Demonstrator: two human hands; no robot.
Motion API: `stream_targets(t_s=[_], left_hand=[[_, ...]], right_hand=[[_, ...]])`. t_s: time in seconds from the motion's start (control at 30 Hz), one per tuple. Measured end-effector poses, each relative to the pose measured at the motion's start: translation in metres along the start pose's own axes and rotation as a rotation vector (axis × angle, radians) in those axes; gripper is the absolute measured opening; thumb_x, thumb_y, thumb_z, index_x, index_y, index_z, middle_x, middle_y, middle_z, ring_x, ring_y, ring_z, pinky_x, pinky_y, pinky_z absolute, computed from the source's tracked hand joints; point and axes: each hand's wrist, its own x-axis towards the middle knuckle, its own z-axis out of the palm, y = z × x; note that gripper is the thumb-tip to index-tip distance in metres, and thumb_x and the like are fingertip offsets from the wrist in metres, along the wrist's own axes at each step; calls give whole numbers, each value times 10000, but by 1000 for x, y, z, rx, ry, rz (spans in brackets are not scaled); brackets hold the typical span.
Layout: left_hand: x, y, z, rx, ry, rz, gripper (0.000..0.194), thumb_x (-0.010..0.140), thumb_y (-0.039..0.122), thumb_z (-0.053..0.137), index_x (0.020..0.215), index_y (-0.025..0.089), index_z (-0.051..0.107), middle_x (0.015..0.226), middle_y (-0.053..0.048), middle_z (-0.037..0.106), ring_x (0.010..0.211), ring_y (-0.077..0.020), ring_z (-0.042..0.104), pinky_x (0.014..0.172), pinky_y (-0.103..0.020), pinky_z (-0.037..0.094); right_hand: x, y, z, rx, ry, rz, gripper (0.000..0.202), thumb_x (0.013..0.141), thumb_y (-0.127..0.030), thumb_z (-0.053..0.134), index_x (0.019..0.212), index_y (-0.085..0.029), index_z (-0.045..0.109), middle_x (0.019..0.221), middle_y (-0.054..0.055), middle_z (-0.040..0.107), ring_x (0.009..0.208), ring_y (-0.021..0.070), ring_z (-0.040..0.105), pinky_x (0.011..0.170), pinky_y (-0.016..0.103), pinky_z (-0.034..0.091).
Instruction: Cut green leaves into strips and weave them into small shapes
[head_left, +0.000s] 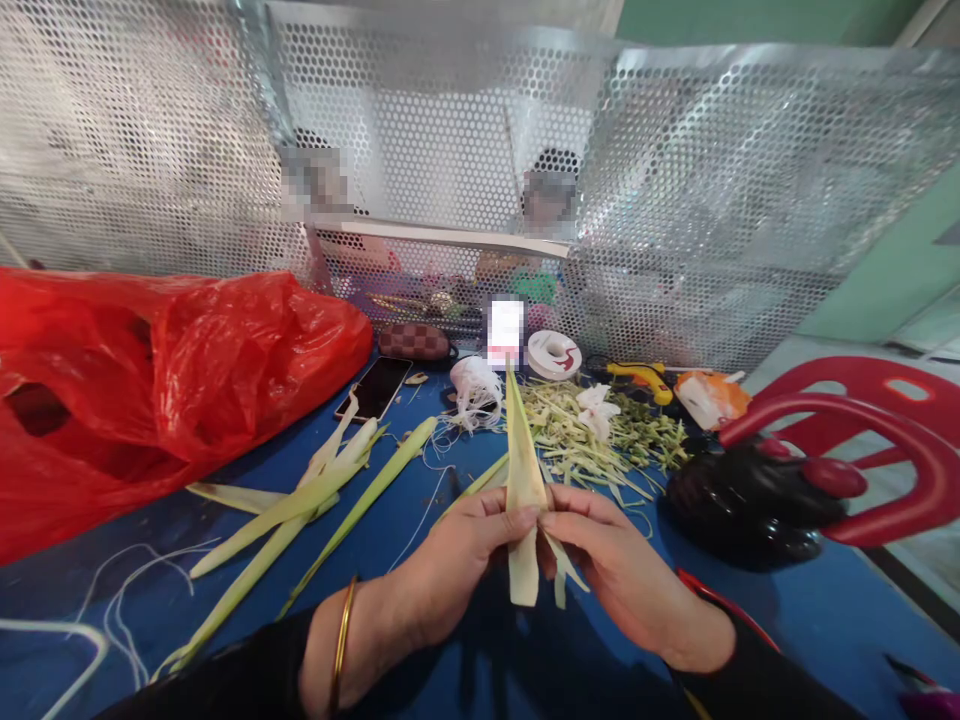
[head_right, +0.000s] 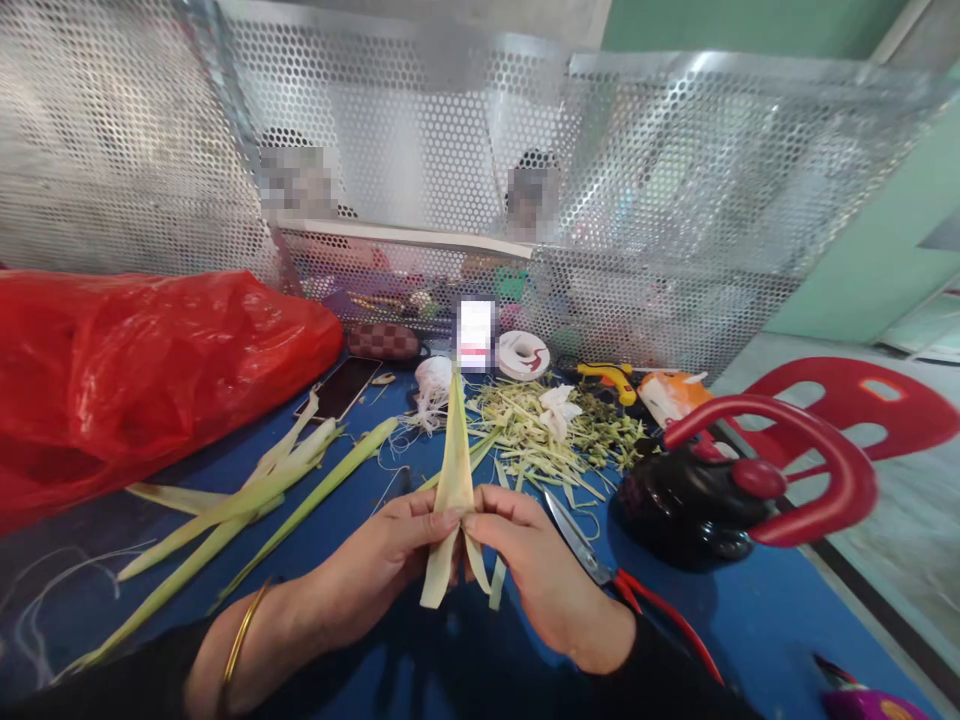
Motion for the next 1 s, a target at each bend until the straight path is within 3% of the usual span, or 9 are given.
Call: stream_targets(t_s=[0.13, 0.33, 0.43, 0.53, 0.67, 0.8, 1.0], left_hand=[[-1, 2, 1, 1, -6, 9, 335, 758, 428, 673, 871, 115, 640, 658, -60, 642, 576, -138, 557, 556, -240, 415], [-2, -1, 1, 112, 47, 28, 329, 700, 450, 712, 746, 139, 615, 638, 7, 547, 561, -99, 456, 552, -239, 341], [-2, 0, 0, 202, 41, 15, 335, 698, 462, 702, 755, 144, 613, 629, 28, 498, 568, -95, 419, 566, -245, 321], [-1, 1, -1, 247, 37, 26, 343, 705, 466, 692, 803, 143, 627, 694, 7, 543, 620, -115, 460, 601, -259, 349], [1, 0, -2, 305, 113, 87, 350, 780, 493, 619, 835, 147, 613, 719, -9, 571, 636, -124, 478, 608, -264, 373], [0, -2, -2, 397, 170, 112, 322, 822, 477, 573, 807, 155, 589, 689, -6, 562, 597, -112, 466, 561, -244, 365], [-3, -2, 0, 291, 90, 39, 336, 847, 499, 526, 801, 167, 530, 638, -4, 591, 524, -103, 489, 520, -233, 383]], right_hand=[[0, 0, -3, -1, -12, -1, 162, 733, -310, 692, 676, -168, 640, 596, -14, 594, 530, 102, 506, 557, 217, 431], [3, 4, -9, -246, 22, -183, 233, 860, -337, 589, 683, -185, 580, 643, -24, 549, 657, 129, 516, 660, 242, 429], [4, 3, -9, -393, 72, -231, 225, 874, -293, 543, 673, -194, 526, 644, -38, 484, 654, 124, 450, 624, 238, 390], [3, 1, -8, -524, 77, -256, 237, 877, -248, 495, 646, -203, 464, 639, -42, 453, 649, 123, 425, 601, 239, 367], [1, 1, -6, -635, 56, -263, 254, 889, -249, 464, 640, -209, 430, 614, -53, 415, 598, 113, 390, 543, 237, 332], [0, 3, -4, -617, 42, -242, 241, 901, -269, 475, 669, -204, 460, 634, -50, 460, 609, 111, 425, 559, 233, 355], [2, 3, -4, -309, -38, -130, 190, 864, -276, 548, 703, -182, 587, 607, -28, 559, 632, 127, 541, 626, 242, 432]])
